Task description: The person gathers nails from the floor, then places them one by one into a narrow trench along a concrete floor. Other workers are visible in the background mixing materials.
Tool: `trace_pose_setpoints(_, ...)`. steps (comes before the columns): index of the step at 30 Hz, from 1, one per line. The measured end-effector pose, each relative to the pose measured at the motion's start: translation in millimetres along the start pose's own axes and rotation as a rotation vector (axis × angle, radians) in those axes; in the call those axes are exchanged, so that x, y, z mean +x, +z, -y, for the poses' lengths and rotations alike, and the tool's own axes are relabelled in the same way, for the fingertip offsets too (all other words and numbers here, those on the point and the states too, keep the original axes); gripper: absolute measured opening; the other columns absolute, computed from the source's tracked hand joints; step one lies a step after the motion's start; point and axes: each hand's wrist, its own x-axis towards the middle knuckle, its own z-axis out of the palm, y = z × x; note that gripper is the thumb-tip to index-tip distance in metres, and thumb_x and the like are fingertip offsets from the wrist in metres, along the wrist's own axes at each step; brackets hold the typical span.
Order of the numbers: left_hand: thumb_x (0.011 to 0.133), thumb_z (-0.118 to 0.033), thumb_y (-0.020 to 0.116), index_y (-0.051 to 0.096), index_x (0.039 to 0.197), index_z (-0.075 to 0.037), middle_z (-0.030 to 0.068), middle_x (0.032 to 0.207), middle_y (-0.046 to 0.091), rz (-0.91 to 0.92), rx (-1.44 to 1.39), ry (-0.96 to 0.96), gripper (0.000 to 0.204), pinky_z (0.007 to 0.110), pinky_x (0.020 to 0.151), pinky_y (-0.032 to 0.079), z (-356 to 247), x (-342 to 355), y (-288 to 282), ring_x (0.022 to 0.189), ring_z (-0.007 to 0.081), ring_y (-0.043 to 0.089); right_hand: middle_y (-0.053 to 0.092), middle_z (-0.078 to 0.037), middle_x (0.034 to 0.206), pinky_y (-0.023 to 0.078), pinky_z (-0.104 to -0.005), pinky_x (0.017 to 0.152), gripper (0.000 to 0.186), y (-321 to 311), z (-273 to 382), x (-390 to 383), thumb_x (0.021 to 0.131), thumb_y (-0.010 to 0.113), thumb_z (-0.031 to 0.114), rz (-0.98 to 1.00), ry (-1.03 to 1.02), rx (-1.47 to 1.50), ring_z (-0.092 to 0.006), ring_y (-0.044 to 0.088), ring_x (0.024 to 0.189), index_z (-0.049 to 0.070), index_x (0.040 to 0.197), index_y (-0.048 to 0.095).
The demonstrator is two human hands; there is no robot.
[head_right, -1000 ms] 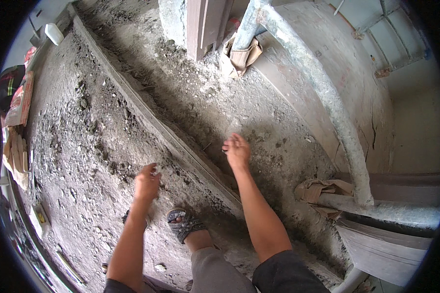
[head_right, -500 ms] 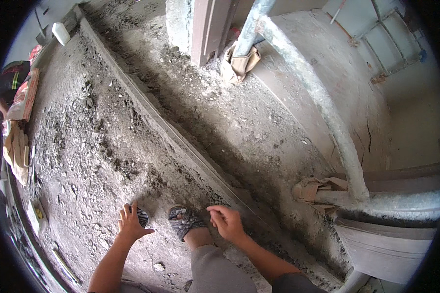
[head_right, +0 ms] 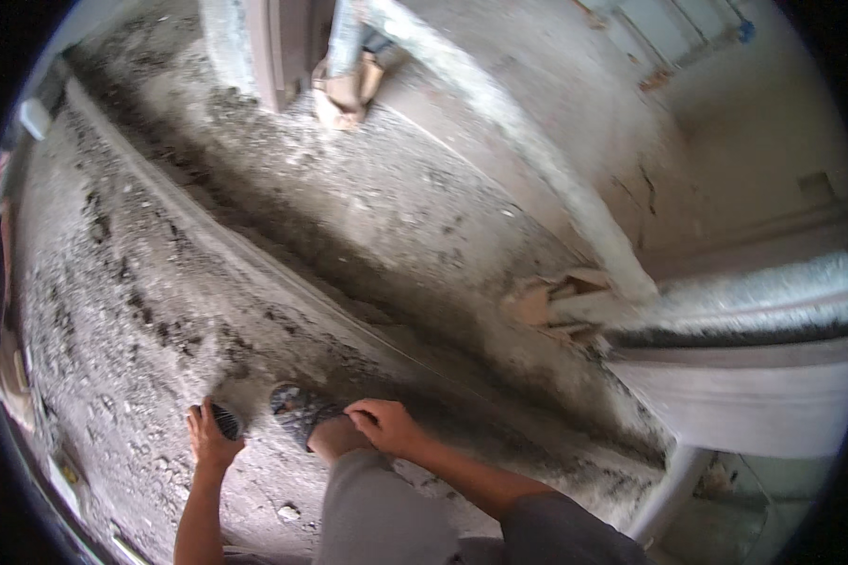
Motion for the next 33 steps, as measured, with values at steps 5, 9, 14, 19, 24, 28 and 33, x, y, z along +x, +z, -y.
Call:
trace_pose_setpoints(5, 0.047, -0.012, 0.086, 0.036, 0.136, -0.011, 0.0183, 0.12, 0.04, -0.027, -0.041, 0.014, 0.103, 0.05, 0.094, 0.044, -6.7, 1.7, -10.1, 0.112, 0.0399, 0.043, 0.068, -0.016, 0.097, 0.051, -0.0366, 0.075, 0.021, -3.6, -17.5, -14.4, 0.091, 0.056, 0.015, -0.029, 0.054, -0.007, -0.0292, 0.067, 0.085, 0.001, 0.104, 0.065)
trace_pose_setpoints(9, 0.047, -0.011, 0.086, 0.035, 0.138, -0.012, 0.0183, 0.121, 0.041, -0.048, -0.06, -0.017, 0.104, 0.05, 0.097, 0.042, -8.6, 8.0, -20.2, 0.115, 0.0395, 0.042, 0.069, -0.016, 0.098, 0.051, -0.038, 0.076, 0.024, -10.6, -31.4, -27.1, 0.092, 0.055, 0.019, -0.04, 0.11, -0.059, -0.03, 0.067, 0.087, 0.001, 0.104, 0.065)
trace_pose_setpoints(14, 0.049, -0.008, 0.082, 0.035, 0.139, -0.013, 0.0187, 0.121, 0.041, -0.153, -0.081, -0.029, 0.102, 0.052, 0.101, 0.039, -4.6, 19.8, -31.1, 0.116, 0.0411, 0.041, 0.069, -0.017, 0.099, 0.051, -0.0395, 0.077, 0.028, -7.1, -41.5, -38.9, 0.093, 0.054, 0.023, 0.02, 0.136, -0.088, -0.031, 0.067, 0.089, 0.001, 0.106, 0.065)
trace_pose_setpoints(19, 0.05, -0.007, 0.081, 0.035, 0.139, -0.011, 0.0189, 0.119, 0.041, -0.114, -0.114, -0.033, 0.1, 0.053, 0.097, 0.04, 3.3, 26.3, -38.9, 0.113, 0.0415, 0.041, 0.069, -0.016, 0.099, 0.051, -0.0386, 0.075, 0.029, -2.3, -55.7, -35.7, 0.093, 0.053, 0.023, 0.029, 0.153, -0.06, -0.0293, 0.067, 0.087, 0.002, 0.108, 0.065)
trace_pose_setpoints(24, 0.049, -0.012, 0.084, 0.039, 0.137, -0.01, 0.0183, 0.12, 0.041, -0.074, -0.081, -0.035, 0.098, 0.052, 0.094, 0.043, 8.3, 27.1, -49.5, 0.114, 0.0402, 0.041, 0.07, -0.011, 0.088, 0.051, -0.033, 0.069, 0.022, -3.1, -42.9, -15.9, 0.091, 0.059, 0.019, 0.022, 0.135, -0.11, -0.0207, 0.067, 0.078, 0.003, 0.104, 0.068)
trace_pose_setpoints(28, 0.047, -0.016, 0.086, 0.043, 0.135, -0.014, 0.0194, 0.123, 0.041, 0.058, -0.059, -0.065, 0.098, 0.052, 0.09, 0.045, -3.2, 32.0, -77.4, 0.115, 0.0399, 0.041, 0.069, -0.009, 0.083, 0.051, -0.0294, 0.064, 0.019, 5.3, -8.1, 19.1, 0.091, 0.061, 0.017, 0.108, 0.06, -0.056, -0.0146, 0.065, 0.071, 0.003, 0.103, 0.068)
trace_pose_setpoints(33, 0.047, -0.017, 0.084, 0.044, 0.132, -0.016, 0.0156, 0.118, 0.044, 0.029, -0.109, -0.132, 0.094, 0.051, 0.089, 0.044, 3.3, 32.4, -112.7, 0.112, 0.0382, 0.044, 0.07, -0.01, 0.088, 0.051, -0.0304, 0.067, 0.019, 14.2, 9.0, 26.2, 0.09, 0.06, 0.014, 0.044, 0.255, 0.054, -0.017, 0.065, 0.074, 0.003, 0.104, 0.068)
